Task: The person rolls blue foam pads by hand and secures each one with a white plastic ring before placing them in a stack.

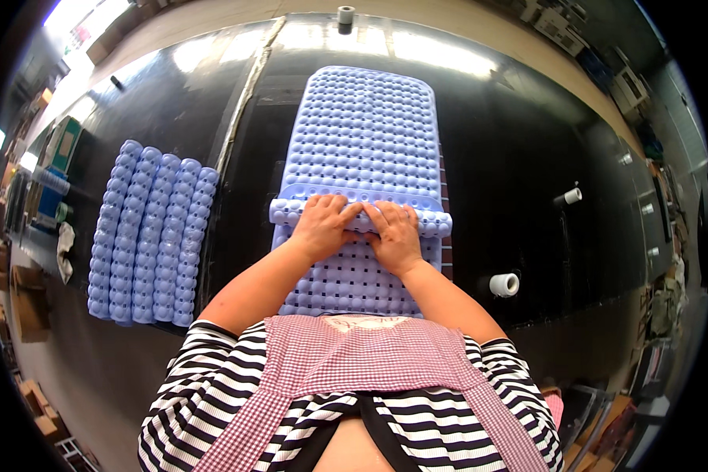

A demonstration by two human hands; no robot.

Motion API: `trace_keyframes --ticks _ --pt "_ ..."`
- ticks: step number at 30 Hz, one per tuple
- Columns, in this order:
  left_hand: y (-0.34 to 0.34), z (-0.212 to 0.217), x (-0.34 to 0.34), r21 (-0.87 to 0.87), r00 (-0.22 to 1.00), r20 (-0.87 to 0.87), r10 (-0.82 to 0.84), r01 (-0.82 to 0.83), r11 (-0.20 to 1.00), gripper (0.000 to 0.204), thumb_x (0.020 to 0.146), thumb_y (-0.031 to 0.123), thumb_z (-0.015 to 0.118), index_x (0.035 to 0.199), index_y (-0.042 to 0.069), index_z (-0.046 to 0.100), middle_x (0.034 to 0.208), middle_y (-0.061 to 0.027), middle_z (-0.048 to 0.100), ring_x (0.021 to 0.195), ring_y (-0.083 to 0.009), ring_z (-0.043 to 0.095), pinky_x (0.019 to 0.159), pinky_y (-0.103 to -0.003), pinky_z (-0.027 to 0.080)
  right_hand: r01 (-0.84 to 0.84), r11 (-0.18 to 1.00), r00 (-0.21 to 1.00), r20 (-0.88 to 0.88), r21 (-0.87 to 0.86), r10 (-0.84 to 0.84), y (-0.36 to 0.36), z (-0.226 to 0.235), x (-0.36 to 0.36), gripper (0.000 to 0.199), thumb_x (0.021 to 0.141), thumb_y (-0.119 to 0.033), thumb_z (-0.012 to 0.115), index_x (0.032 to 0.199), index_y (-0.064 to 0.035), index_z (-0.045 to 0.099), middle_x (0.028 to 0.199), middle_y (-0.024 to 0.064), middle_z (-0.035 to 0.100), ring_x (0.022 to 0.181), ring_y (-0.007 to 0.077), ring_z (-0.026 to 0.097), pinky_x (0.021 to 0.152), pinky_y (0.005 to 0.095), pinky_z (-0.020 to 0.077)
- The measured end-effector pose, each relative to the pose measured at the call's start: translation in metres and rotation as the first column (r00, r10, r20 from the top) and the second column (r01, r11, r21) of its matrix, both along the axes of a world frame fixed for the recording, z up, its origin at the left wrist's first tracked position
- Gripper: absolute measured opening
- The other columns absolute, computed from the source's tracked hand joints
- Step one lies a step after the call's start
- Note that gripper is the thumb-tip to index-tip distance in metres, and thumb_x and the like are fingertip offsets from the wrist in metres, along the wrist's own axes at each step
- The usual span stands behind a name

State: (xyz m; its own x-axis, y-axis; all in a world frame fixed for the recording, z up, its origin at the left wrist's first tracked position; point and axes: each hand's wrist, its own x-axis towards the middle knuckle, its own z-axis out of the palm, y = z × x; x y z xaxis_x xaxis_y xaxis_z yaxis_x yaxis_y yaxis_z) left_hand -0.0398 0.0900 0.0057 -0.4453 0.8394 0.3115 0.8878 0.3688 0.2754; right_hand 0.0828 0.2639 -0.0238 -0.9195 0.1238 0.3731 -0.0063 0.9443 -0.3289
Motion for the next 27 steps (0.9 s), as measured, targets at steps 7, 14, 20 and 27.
trace_keyframes --ticks 7,14,20,27 --pt "-0.004 -0.01 0.0 -0.004 0.999 -0.038 0.009 -0.009 1.0 0.058 0.076 0.029 0.084 0.13 0.019 0.063 0.12 -0.0066 0.062 0.115 -0.0303 0.057 0.099 -0.047 0.042 0.104 0.935 0.934 -0.289 -0.34 -0.209 0.073 0.064 0.06 0.031 0.084 -0.008 0.075 0.114 -0.004 0.072 0.11 0.0184 0.074 0.102 0.0357 0.071 0.092 0.0423 0.0555" --pt "0.001 -0.012 0.008 0.034 0.997 -0.081 0.013 -0.01 0.999 0.057 0.077 0.03 0.083 0.129 0.021 0.064 0.119 -0.0038 0.063 0.113 -0.0282 0.058 0.101 -0.045 0.041 0.692 0.64 0.679 0.6 -0.334 -0.422 0.221 0.061 0.231 0.041 0.079 -0.002 0.068 0.119 -0.0088 0.076 0.107 0.0155 0.076 0.099 0.0253 0.073 0.09 0.0339 0.056" --pt "-0.004 -0.011 0.013 0.056 0.993 -0.121 0.012 -0.006 0.998 0.055 0.076 0.027 0.084 0.127 0.02 0.065 0.117 -0.0062 0.062 0.112 -0.0287 0.057 0.098 -0.045 0.042 0.717 0.673 0.658 0.498 -0.184 -0.565 0.207 0.032 0.22 0.014 0.076 0.001 0.062 0.084 -0.0027 0.073 0.082 0.0147 0.072 0.082 0.0271 0.071 0.074 0.0388 0.0543" --pt "-0.05 -0.012 0.082 0.0 0.996 -0.062 -0.071 0.071 0.997 0.055 0.079 0.027 0.079 0.131 0.021 0.063 0.117 -0.0072 0.06 0.112 -0.029 0.057 0.101 -0.048 0.039 -0.049 -0.012 0.999 -0.049 -0.999 0.005 0.052 0.083 0.109 0.007 0.097 -0.005 0.063 0.104 -0.0063 0.063 0.094 0.006 0.07 0.085 0.0132 0.069 0.074 0.0274 0.0576"
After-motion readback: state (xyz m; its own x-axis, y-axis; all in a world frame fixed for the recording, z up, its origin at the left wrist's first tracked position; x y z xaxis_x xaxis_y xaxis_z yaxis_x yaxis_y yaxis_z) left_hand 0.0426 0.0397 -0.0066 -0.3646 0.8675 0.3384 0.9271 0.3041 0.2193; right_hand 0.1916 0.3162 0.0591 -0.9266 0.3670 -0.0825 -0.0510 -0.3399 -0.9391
